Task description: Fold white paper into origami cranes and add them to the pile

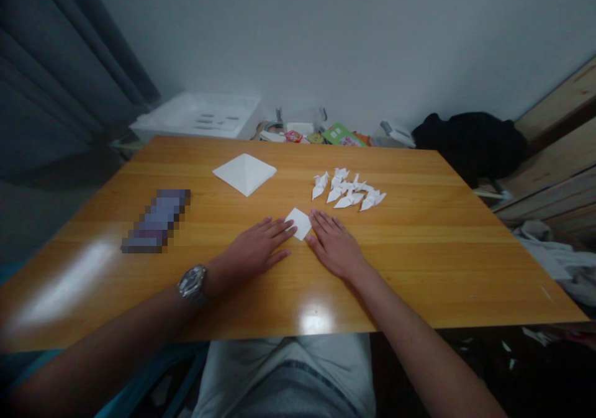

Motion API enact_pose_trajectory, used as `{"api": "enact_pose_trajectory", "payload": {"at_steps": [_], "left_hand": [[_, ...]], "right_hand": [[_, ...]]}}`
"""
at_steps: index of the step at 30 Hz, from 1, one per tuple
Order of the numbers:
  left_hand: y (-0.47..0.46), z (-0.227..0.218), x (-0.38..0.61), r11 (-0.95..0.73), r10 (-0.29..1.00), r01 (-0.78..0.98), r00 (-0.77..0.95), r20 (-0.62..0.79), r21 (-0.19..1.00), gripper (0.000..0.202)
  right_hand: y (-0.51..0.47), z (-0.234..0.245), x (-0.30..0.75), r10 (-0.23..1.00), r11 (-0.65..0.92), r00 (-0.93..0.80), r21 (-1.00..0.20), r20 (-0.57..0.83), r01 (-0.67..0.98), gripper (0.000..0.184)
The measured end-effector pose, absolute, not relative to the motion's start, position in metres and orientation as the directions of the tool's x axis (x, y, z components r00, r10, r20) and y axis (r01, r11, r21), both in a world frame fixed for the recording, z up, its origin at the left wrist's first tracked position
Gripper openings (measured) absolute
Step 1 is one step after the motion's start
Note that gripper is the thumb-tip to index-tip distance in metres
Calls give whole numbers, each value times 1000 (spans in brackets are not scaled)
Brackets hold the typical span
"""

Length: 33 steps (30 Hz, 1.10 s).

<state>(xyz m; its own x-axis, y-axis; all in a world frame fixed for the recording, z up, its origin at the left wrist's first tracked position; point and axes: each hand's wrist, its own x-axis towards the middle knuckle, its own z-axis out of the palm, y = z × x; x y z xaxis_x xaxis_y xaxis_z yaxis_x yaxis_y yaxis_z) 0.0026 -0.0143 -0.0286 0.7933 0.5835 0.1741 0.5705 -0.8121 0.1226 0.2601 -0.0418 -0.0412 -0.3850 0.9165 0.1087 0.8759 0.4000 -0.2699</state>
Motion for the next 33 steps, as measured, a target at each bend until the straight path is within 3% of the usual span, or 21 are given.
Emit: {"api": "enact_pose_trajectory", "payload": {"at_steps": [12,18,24,33], "left_hand": [[-6,-18,3,-823,566,549,810,153,145,50],[-1,-18,-1,-825,563,535,804,190,183,46],[5,-14,-9,-803,588,537,784,199,257,40],[8,-14,-11,-781,616,552,759,211,293,34]], "right_hand": [[-26,-24,269,895,445,-432,-327,116,834,59],[1,-5,267,893,448,-415,-425,173,787,49],[7,-15,256,842,537,-422,-461,335,706,34],[-3,-32,252,804,594,-493,-491,333,637,32]]}}
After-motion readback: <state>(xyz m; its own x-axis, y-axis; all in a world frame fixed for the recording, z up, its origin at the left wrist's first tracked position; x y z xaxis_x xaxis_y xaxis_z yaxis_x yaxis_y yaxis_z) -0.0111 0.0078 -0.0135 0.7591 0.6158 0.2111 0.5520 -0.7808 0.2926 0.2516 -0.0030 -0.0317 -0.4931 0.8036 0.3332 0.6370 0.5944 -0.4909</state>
